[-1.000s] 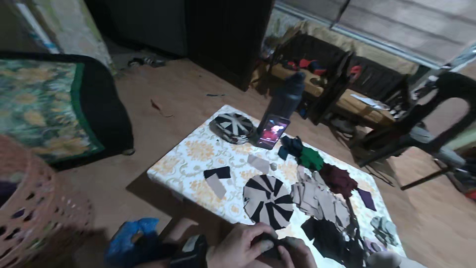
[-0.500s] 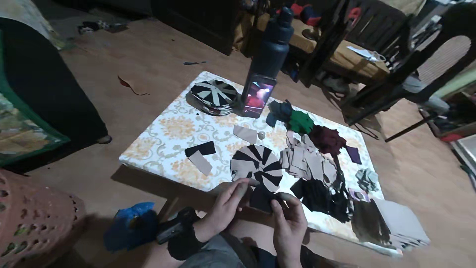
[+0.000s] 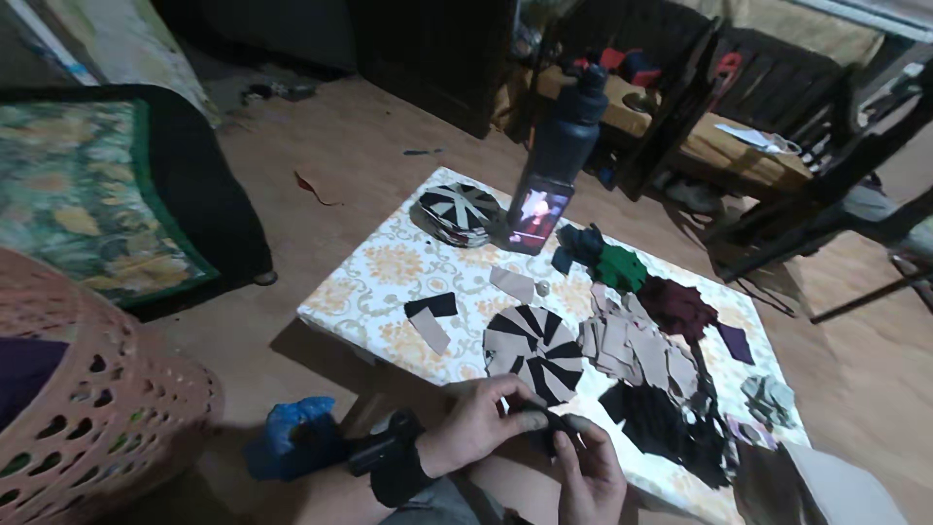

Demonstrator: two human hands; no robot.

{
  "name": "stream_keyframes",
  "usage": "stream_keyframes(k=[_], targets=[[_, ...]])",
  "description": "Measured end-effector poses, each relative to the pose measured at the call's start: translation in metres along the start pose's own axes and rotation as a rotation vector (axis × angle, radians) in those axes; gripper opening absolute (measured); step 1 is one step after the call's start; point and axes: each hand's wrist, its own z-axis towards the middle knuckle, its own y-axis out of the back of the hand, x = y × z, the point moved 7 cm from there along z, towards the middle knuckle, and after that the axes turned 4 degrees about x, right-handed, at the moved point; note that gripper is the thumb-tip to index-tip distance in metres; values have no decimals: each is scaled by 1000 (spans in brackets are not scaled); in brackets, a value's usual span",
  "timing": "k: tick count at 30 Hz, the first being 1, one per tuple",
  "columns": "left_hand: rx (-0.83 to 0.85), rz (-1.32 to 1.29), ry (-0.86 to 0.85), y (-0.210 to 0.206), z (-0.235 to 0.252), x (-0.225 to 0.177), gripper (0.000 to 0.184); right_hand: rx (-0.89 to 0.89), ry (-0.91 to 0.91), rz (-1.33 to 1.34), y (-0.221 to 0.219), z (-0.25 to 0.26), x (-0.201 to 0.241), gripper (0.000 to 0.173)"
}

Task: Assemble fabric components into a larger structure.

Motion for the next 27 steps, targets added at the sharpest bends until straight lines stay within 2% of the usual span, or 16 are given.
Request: stream_keyframes(k=[4,7,12,17,22,27], targets=[[58,39,-9,-7,-3,-3,26,17,-19,-10,-3,-5,0,19],[40,105,-83,-5,-5,-9,25,19,-28,-2,-5,-7,-1,20],[12,83,-103,1,-6,-5,21,32,-40,-10,-9,-8,-2,20],[-1,81,-130,3,-7,0,27,55,-33,-49,-13,-7,-3,19],[2,46,-87,5,-7,1,28,27,-31,-83,-14,-6,-5,16],[17,16,-95,7,-6,2,20,24,19,-42,-14,-4,-6,16]])
